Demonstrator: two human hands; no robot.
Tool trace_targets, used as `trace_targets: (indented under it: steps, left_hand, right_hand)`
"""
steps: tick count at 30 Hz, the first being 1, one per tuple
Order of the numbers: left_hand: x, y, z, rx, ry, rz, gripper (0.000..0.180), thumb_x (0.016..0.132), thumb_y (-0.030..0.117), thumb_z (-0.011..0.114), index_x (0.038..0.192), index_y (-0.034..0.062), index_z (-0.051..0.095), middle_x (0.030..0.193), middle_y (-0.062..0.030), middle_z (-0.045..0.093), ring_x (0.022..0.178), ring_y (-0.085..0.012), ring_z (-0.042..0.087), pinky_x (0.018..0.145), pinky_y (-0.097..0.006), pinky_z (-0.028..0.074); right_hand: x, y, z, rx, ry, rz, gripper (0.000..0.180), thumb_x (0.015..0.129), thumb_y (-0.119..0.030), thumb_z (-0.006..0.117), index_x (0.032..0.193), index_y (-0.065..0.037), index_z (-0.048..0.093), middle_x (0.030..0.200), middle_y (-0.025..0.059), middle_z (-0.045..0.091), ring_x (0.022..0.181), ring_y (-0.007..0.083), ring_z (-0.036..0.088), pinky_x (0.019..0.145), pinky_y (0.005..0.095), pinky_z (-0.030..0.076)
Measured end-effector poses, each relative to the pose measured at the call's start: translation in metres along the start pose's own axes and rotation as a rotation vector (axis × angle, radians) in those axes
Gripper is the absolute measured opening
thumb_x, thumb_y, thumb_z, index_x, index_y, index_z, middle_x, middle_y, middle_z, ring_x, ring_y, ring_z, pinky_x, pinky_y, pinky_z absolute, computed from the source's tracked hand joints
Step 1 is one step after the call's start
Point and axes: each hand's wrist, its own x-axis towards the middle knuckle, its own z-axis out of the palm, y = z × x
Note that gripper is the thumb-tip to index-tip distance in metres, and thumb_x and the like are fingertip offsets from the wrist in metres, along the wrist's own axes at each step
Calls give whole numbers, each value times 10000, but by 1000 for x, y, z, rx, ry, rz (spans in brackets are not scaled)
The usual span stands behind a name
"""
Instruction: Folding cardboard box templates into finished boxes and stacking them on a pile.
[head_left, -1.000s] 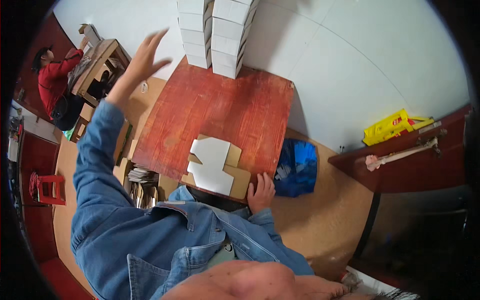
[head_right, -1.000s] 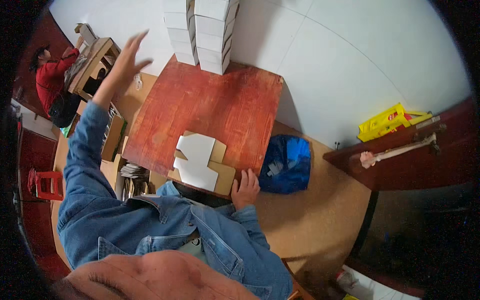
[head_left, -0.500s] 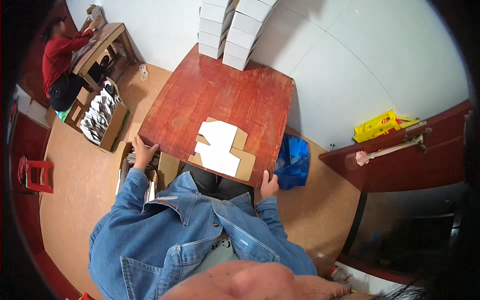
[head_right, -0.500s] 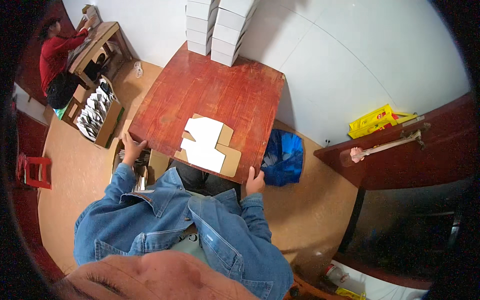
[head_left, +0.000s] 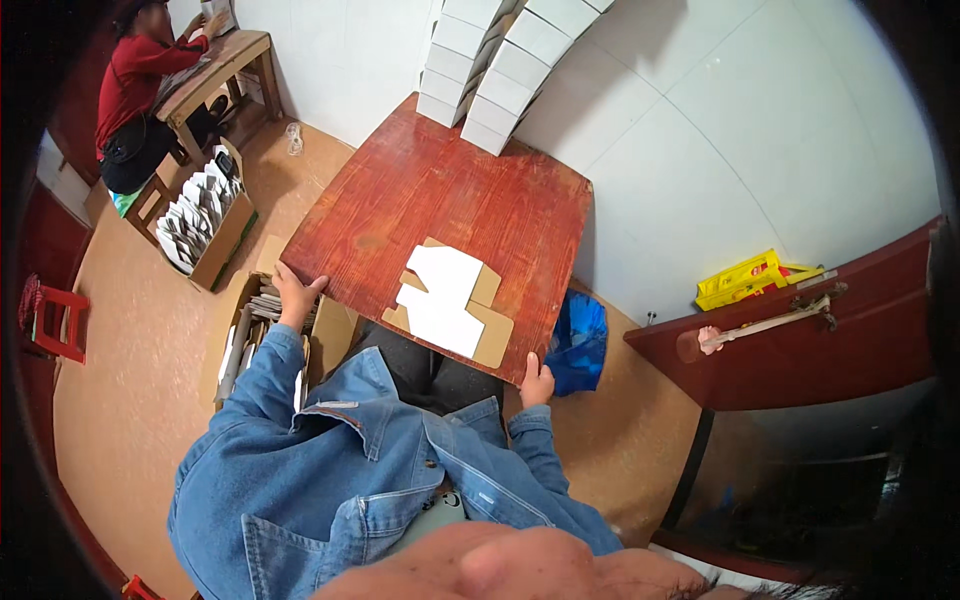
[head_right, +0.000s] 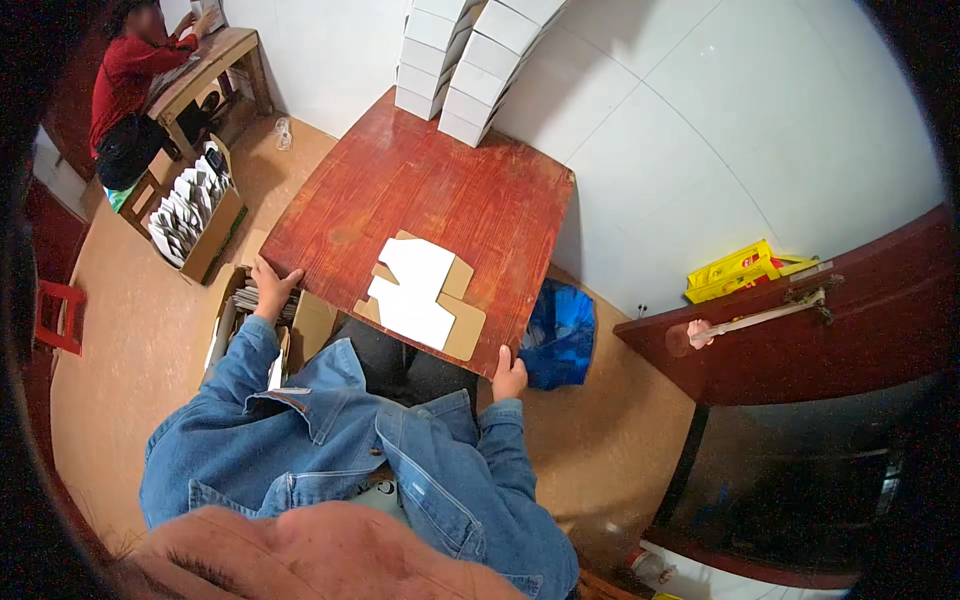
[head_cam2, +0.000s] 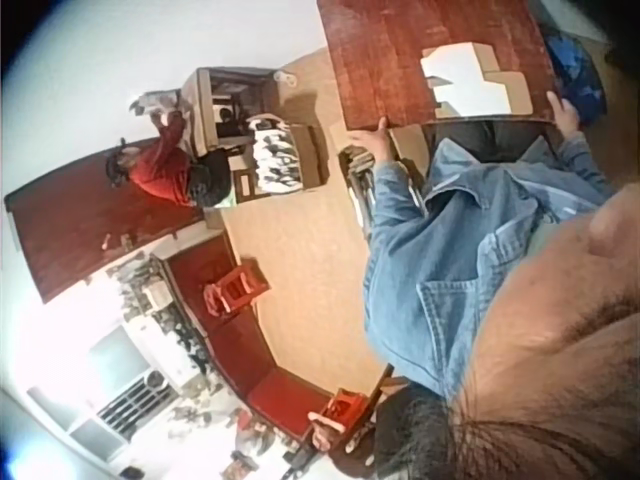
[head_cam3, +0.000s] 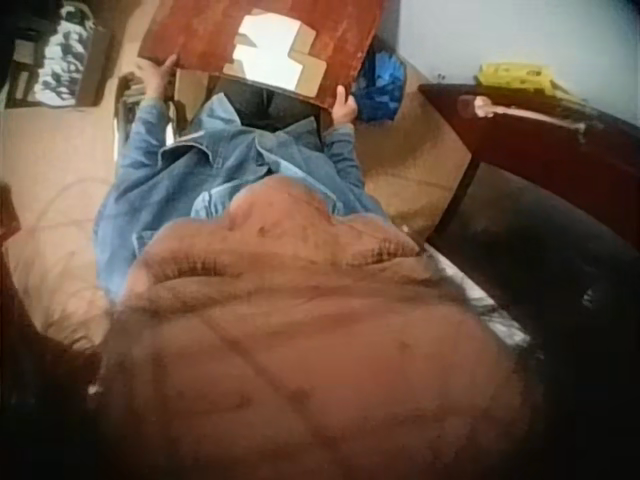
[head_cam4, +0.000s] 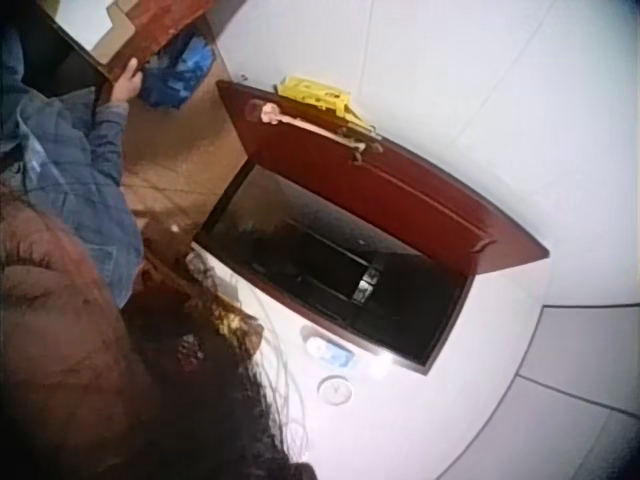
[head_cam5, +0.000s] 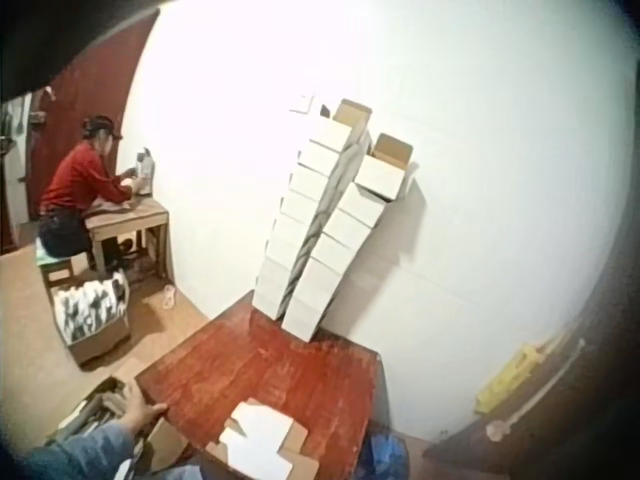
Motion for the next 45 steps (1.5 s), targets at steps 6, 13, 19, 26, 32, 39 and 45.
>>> trace_targets:
  steps: [6, 13, 19, 26, 32, 39, 45]
  left_hand:
    - [5, 3, -1, 18, -6, -3, 1300, 715, 352, 942, 1540, -160, 79, 1563, -391, 208, 1455, -502, 265, 1225, -444, 272]
    - [5, 13, -4, 37, -41, -29, 1284, 722, 330, 942, 1544, -167, 90, 1580, -389, 190, 1473, -493, 254, 1234, -433, 262]
    - [4, 14, -7, 14, -48, -49, 1282, 724, 324, 940, 1549, -161, 88, 1582, -383, 195, 1473, -489, 258, 1235, -435, 262]
    - [-2, 10, -6, -21, -36, 2, 1262, 711, 326, 934, 1565, -128, 123, 1581, -372, 222, 1473, -483, 266, 1226, -444, 282]
    - [-16, 7, -6, 93, 82, 52, 1172, 730, 366, 904, 1571, -74, 217, 1549, -356, 296, 1435, -485, 316, 1193, -485, 318]
    - [-14, 57, -18, 176, 166, 179, 994, 762, 382, 875, 1545, 38, 368, 1526, -280, 397, 1385, -470, 403, 1144, -521, 358]
    - [9, 56, -22, 57, 112, 229, 898, 803, 336, 847, 1538, 85, 397, 1537, -245, 392, 1409, -440, 394, 1123, -577, 346]
  right_hand:
    - [-1, 8, 5, 37, 10, 13, 684, 953, -605, 606, 890, 71, 688, 908, 323, 696, 878, 487, 668, 799, 506, 518]
    - [-6, 9, 3, 144, -27, 77, 648, 952, -570, 639, 883, 71, 701, 817, 253, 715, 764, 373, 705, 717, 464, 543]
    - [-15, -6, -1, 208, -2, 51, 595, 949, -513, 686, 855, 75, 695, 776, 196, 711, 643, 253, 689, 574, 418, 549]
    - [-18, 0, -5, 202, 30, 21, 591, 948, -529, 679, 821, 47, 691, 736, 182, 698, 586, 273, 663, 582, 426, 550]
    - [-28, 6, -24, 151, 115, -70, 547, 956, -474, 708, 1180, 16, 613, 1042, 154, 695, 964, 260, 665, 838, 407, 539]
    - [33, -32, -63, 375, 240, -264, 529, 972, -321, 726, 1331, 16, 533, 1188, 151, 662, 1035, 238, 644, 908, 379, 524]
    - [113, -277, -128, 145, 235, -777, 508, 934, -218, 751, 1338, 10, 545, 1307, 172, 609, 1130, 270, 612, 984, 388, 498]
